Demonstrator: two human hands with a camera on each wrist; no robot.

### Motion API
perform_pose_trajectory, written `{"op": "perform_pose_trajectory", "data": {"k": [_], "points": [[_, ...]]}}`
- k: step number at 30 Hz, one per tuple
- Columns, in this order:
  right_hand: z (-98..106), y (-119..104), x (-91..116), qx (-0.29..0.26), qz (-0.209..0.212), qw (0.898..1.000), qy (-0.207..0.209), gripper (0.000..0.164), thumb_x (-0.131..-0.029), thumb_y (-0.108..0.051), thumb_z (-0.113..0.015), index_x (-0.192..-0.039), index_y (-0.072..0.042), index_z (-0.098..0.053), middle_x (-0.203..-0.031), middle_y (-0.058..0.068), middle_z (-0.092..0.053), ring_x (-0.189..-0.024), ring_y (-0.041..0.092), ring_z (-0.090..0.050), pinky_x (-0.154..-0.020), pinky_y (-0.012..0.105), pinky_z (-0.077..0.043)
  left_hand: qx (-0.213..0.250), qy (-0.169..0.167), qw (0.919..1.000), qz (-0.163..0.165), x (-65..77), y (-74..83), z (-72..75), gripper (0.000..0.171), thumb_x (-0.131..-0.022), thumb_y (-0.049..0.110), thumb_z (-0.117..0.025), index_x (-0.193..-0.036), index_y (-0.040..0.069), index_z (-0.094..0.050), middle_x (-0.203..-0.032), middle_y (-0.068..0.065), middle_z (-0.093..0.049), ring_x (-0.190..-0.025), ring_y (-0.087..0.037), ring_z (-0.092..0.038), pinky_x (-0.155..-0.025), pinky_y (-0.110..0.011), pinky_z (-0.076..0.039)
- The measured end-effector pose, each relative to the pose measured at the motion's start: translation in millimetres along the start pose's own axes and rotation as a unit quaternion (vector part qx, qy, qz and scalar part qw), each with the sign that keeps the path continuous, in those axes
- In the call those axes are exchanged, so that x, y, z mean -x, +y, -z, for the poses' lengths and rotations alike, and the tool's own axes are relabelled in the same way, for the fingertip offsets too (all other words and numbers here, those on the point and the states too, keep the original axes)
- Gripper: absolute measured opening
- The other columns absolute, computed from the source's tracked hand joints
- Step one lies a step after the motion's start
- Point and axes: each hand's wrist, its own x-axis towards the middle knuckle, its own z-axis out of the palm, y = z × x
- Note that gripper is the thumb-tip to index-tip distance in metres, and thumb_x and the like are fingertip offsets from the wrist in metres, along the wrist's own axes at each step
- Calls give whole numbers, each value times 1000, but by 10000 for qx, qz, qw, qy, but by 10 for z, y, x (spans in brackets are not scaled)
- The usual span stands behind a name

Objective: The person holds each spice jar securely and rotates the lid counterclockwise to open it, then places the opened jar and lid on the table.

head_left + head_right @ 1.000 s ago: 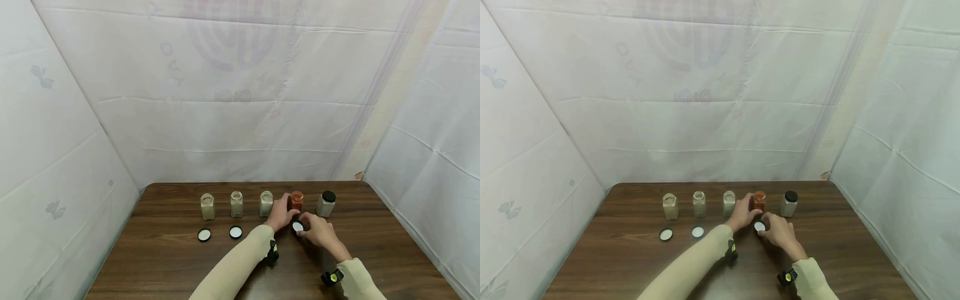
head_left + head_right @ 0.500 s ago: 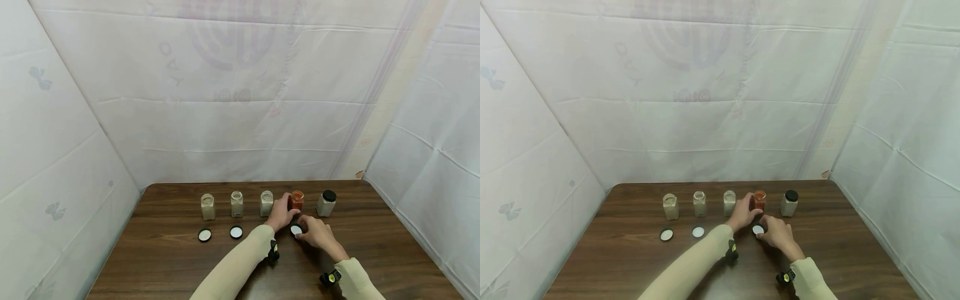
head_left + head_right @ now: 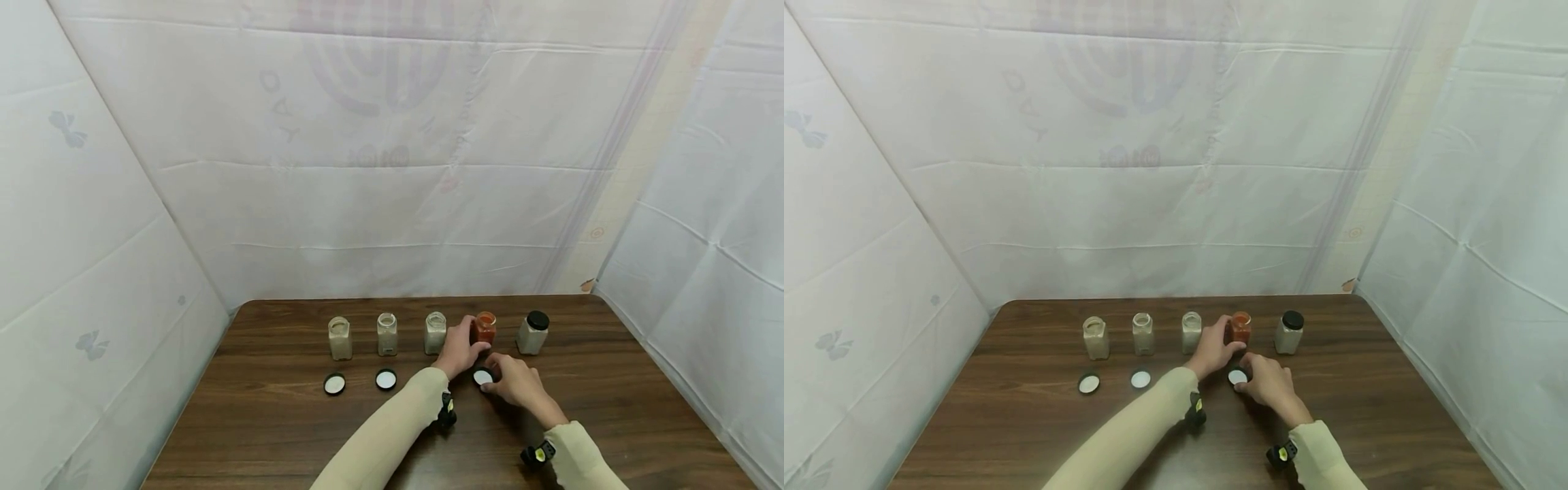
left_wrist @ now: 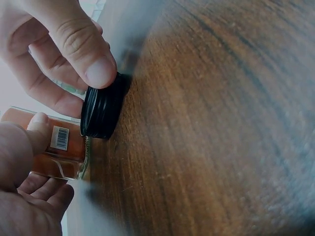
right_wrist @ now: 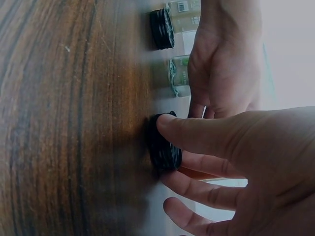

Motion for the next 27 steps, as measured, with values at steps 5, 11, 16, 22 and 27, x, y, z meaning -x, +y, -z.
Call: {"op": "perform_pose_trajectory", "data": {"k": [5,11,16,22,27], "points": [[12,-6,8,1,13,10000,-24,34,-83,-23,-87,-110,-13,-71,-97,1,-71,-91,23,-66,-80,58,-45,-34,-23,10000,45,0,1,-1,45,-97,26,-74,-134,9,-54,-121,-10,-69,-110,-22,-68,-94,-35,-54],[27,-23,14,5,-21,10000,-48,34,-83,-24,-87,-111,-14,-71,-98,1,-71,-92,23,-66,-80,56,-46,-87,-10,9999,70,-4,0,-4,45,-97,26,-75,-133,9,-54,-121,-10,-70,-111,-22,-68,-94,-35,-54],[37,-28,31,-1,14,10000,-36,35,-83,-24,-87,-112,-14,-71,-99,2,-71,-92,24,-67,-79,57,-46,-40,5,10000,50,3,2,-4,46,-97,25,-75,-134,9,-54,-121,-10,-70,-110,-22,-68,-93,-35,-55],[20,-4,31,-29,73,10000,-34,35,-83,-25,-88,-112,-15,-71,-99,1,-71,-91,23,-67,-78,57,-48,-8,24,10000,69,7,-9,-18,47,-97,26,-74,-135,9,-54,-121,-11,-70,-109,-23,-69,-91,-36,-56],[18,15,35,-90,131,9999,-22,37,-83,-26,-87,-114,-15,-70,-102,1,-72,-93,23,-67,-79,58,-49,-40,19,9999,110,-6,-11,-32,48,-97,27,-75,-136,9,-54,-121,-10,-69,-110,-23,-68,-91,-35,-56]]}}
